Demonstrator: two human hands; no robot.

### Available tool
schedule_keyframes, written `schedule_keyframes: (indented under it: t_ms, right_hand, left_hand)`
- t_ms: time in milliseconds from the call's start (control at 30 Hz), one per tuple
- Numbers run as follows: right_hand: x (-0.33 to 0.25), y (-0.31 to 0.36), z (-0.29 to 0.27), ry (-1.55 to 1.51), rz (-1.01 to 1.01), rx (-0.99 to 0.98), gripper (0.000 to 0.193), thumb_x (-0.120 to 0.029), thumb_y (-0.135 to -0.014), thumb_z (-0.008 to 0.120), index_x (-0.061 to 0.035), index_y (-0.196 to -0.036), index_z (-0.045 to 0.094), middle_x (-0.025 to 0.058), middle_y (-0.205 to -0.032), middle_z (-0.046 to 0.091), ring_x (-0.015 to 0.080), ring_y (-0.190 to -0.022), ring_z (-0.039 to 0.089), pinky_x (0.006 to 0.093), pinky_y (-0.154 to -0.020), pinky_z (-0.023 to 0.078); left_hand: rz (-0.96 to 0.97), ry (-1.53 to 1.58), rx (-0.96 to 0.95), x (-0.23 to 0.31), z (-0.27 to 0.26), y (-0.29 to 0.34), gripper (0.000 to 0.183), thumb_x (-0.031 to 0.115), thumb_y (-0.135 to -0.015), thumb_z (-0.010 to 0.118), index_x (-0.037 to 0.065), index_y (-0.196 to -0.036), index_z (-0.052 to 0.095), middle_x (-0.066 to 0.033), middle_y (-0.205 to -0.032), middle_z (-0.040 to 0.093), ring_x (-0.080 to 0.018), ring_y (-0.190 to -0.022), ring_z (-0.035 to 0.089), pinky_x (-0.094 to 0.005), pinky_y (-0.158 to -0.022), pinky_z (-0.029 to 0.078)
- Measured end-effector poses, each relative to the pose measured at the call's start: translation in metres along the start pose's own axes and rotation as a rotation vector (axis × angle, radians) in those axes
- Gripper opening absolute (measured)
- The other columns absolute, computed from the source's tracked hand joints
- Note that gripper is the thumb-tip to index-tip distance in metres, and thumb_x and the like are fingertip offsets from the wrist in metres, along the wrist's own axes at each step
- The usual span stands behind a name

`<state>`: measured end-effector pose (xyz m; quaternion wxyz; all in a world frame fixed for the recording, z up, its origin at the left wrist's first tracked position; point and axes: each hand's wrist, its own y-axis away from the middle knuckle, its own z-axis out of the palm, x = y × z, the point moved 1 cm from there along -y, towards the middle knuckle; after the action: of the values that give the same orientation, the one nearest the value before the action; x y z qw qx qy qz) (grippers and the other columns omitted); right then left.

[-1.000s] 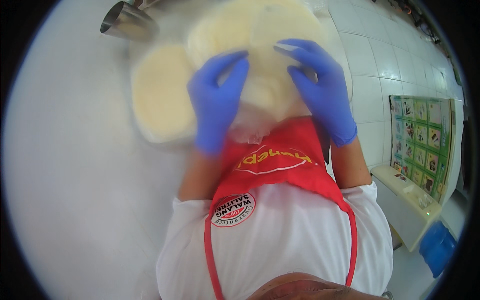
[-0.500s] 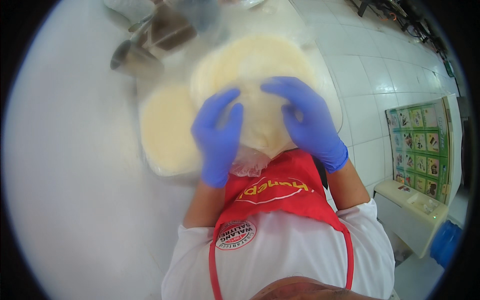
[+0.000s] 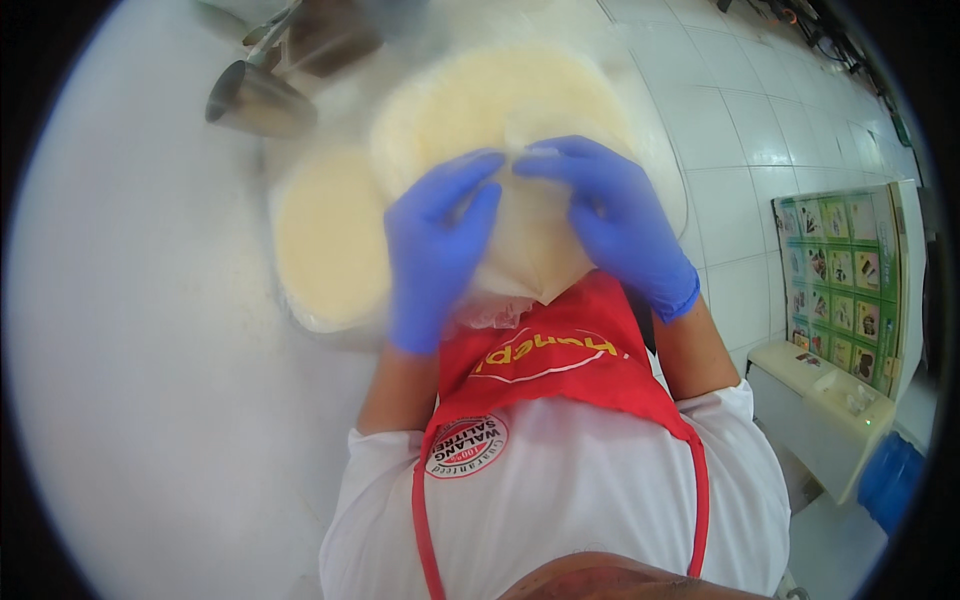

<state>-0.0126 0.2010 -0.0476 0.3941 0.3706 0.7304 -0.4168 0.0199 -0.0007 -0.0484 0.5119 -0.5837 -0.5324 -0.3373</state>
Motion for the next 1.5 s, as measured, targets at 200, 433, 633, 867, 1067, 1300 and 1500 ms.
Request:
schedule_keyframes:
  t_ms: [200, 433, 633, 867, 1067, 1300, 1500]
  right_hand:
    - [0.008, -0.005, 0.0, -0.08, 0.072, 0.186, 0.04, 0.01, -0.085, 0.052, -0.0048, -0.113, 0.076, 0.0133, -0.119, 0.07, 0.0193, -0.103, 0.068, 0.03, -0.082, 0.052]
    - [0.008, -0.001, 0.004, -0.078, 0.053, 0.044, 0.046, 0.011, -0.081, 0.05, -0.0059, -0.115, 0.075, 0.0132, -0.123, 0.069, 0.0197, -0.099, 0.067, 0.0288, -0.082, 0.051]
    - [0.01, 0.0, 0.005, -0.056, 0.06, 0.059, 0.049, 0.01, -0.079, 0.051, -0.0066, -0.118, 0.075, 0.0137, -0.125, 0.068, 0.0222, -0.103, 0.068, 0.0294, -0.083, 0.053]
    - [0.005, -0.001, 0.01, -0.197, 0.125, 0.171, 0.03, 0.004, -0.085, 0.061, -0.0057, -0.109, 0.077, 0.0125, -0.11, 0.071, 0.0184, -0.094, 0.067, 0.0286, -0.081, 0.052]
    - [0.013, 0.004, 0.02, -0.211, 0.096, 0.035, 0.041, 0.01, -0.079, 0.052, -0.0053, -0.108, 0.077, 0.0097, -0.103, 0.066, 0.0177, -0.086, 0.063, 0.0279, -0.076, 0.05]
    - [0.01, 0.004, 0.014, -0.24, 0.1, 0.059, 0.048, 0.01, -0.077, 0.049, -0.005, -0.114, 0.076, 0.0091, -0.109, 0.067, 0.0147, -0.085, 0.06, 0.0249, -0.073, 0.048]
    - [0.001, 0.006, -0.005, -0.228, 0.133, 0.178, 0.042, 0.009, -0.079, 0.051, -0.0039, -0.111, 0.077, 0.0063, -0.11, 0.07, 0.0121, -0.087, 0.061, 0.025, -0.076, 0.049]
  left_hand:
    - [-0.147, 0.04, 0.278, -0.018, -0.012, -0.005, 0.021, 0.0, -0.09, 0.072, 0.0, -0.11, 0.078, -0.0088, -0.111, 0.077, -0.0135, -0.101, 0.07, -0.0286, -0.09, 0.055]
    - [-0.038, 0.086, 0.021, -0.013, -0.01, -0.006, 0.026, -0.004, -0.089, 0.071, 0.0, -0.114, 0.078, -0.0054, -0.111, 0.075, -0.0098, -0.098, 0.065, -0.023, -0.089, 0.05]
    - [-0.195, 0.053, 0.155, -0.016, -0.012, -0.009, 0.025, -0.001, -0.089, 0.074, -0.002, -0.113, 0.077, -0.0087, -0.111, 0.075, -0.012, -0.097, 0.067, -0.0262, -0.091, 0.053]
    - [0.0, 0.042, 0.263, -0.03, -0.018, -0.014, 0.041, 0.007, -0.082, 0.083, -0.002, -0.12, 0.07, -0.0108, -0.109, 0.073, -0.0178, -0.103, 0.067, -0.0315, -0.091, 0.054]
    - [-0.193, -0.062, 0.05, -0.01, -0.015, -0.021, 0.043, 0.01, -0.082, 0.083, -0.002, -0.121, 0.068, -0.0089, -0.107, 0.071, -0.0154, -0.1, 0.064, -0.0298, -0.088, 0.053]
    - [-0.266, -0.078, -0.051, -0.012, -0.019, -0.036, 0.025, 0.017, -0.087, 0.08, -0.003, -0.101, 0.075, -0.0085, -0.09, 0.074, -0.0126, -0.082, 0.065, -0.0293, -0.075, 0.053]
    - [-0.214, 0.002, 0.209, -0.014, -0.032, -0.03, 0.015, 0.011, -0.093, 0.073, -0.003, -0.099, 0.074, -0.0029, -0.088, 0.072, -0.0093, -0.083, 0.063, -0.0262, -0.076, 0.052]
